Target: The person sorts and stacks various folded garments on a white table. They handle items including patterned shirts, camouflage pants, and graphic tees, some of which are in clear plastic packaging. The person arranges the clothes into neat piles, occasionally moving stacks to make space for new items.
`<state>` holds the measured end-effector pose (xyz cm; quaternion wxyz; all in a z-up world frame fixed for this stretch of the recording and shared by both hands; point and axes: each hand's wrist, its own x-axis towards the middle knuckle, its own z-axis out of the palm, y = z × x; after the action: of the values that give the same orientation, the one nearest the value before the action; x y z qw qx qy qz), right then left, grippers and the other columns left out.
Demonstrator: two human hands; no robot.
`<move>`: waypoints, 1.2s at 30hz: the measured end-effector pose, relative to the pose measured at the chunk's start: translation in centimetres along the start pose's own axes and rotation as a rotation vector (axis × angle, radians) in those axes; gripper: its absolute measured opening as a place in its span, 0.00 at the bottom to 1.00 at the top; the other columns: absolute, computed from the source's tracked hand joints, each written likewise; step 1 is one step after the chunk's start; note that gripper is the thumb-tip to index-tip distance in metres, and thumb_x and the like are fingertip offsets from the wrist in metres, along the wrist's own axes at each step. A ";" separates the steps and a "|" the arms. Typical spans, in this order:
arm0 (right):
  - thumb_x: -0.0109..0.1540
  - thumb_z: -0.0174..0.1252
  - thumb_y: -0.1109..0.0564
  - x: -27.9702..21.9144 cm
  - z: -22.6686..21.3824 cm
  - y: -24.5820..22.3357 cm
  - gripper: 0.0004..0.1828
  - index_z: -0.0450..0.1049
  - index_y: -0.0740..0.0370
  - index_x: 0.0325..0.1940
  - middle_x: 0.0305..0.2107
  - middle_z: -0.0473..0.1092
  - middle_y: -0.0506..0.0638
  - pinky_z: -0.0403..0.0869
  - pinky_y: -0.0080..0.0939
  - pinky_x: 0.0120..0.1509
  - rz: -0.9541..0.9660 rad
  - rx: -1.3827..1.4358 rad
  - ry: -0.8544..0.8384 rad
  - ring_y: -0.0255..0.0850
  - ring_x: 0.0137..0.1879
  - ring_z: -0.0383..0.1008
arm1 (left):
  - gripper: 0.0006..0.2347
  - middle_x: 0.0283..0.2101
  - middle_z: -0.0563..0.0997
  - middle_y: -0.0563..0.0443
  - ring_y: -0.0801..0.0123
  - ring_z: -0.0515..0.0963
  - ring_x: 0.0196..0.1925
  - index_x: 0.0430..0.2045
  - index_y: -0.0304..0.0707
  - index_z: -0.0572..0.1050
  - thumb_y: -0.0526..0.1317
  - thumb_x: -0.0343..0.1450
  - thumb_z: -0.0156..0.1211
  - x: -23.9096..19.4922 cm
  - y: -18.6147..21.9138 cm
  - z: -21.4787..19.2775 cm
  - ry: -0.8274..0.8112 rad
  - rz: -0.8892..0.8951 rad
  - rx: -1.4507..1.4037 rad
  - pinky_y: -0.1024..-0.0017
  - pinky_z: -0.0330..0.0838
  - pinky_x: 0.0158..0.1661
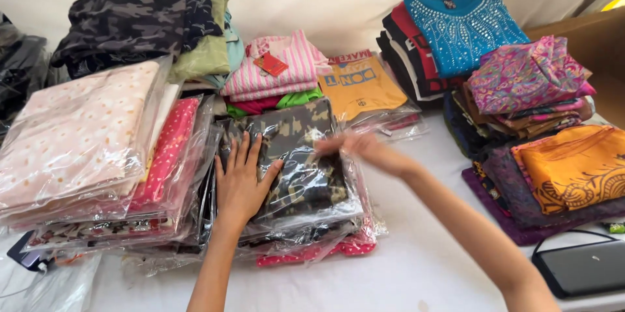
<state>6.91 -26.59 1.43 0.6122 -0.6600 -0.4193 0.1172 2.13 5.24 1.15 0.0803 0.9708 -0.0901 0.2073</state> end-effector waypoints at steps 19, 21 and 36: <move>0.58 0.59 0.52 -0.9 -11.4 16.2 0.43 0.55 0.51 0.77 0.70 0.57 0.56 0.58 0.67 0.75 0.249 -1.766 0.145 0.53 0.74 0.58 | 0.33 0.74 0.59 0.43 0.50 0.54 0.76 0.71 0.44 0.59 0.64 0.73 0.44 -0.2 0.6 -0.7 0.048 0.001 -0.040 0.43 0.40 0.69; 0.62 0.55 0.51 -1.0 -12.2 18.2 0.36 0.57 0.53 0.75 0.67 0.61 0.58 0.63 0.63 0.72 0.225 -1.759 0.136 0.55 0.72 0.62 | 0.33 0.74 0.59 0.43 0.50 0.54 0.76 0.70 0.44 0.59 0.64 0.73 0.43 -0.3 0.6 -0.8 0.037 -0.022 -0.036 0.43 0.40 0.69; 0.66 0.57 0.53 -4.1 -18.7 15.1 0.21 0.76 0.54 0.63 0.58 0.76 0.50 0.74 0.50 0.67 0.500 -0.854 0.541 0.52 0.64 0.75 | 0.34 0.74 0.58 0.44 0.51 0.53 0.76 0.71 0.45 0.58 0.65 0.73 0.42 -0.4 0.6 -0.8 0.047 -0.018 -0.030 0.44 0.39 0.70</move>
<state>23.06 -41.14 -9.58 0.3301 -0.9350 -0.0886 -0.0946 1.30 4.83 1.77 0.0985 0.9652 -0.0827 0.2278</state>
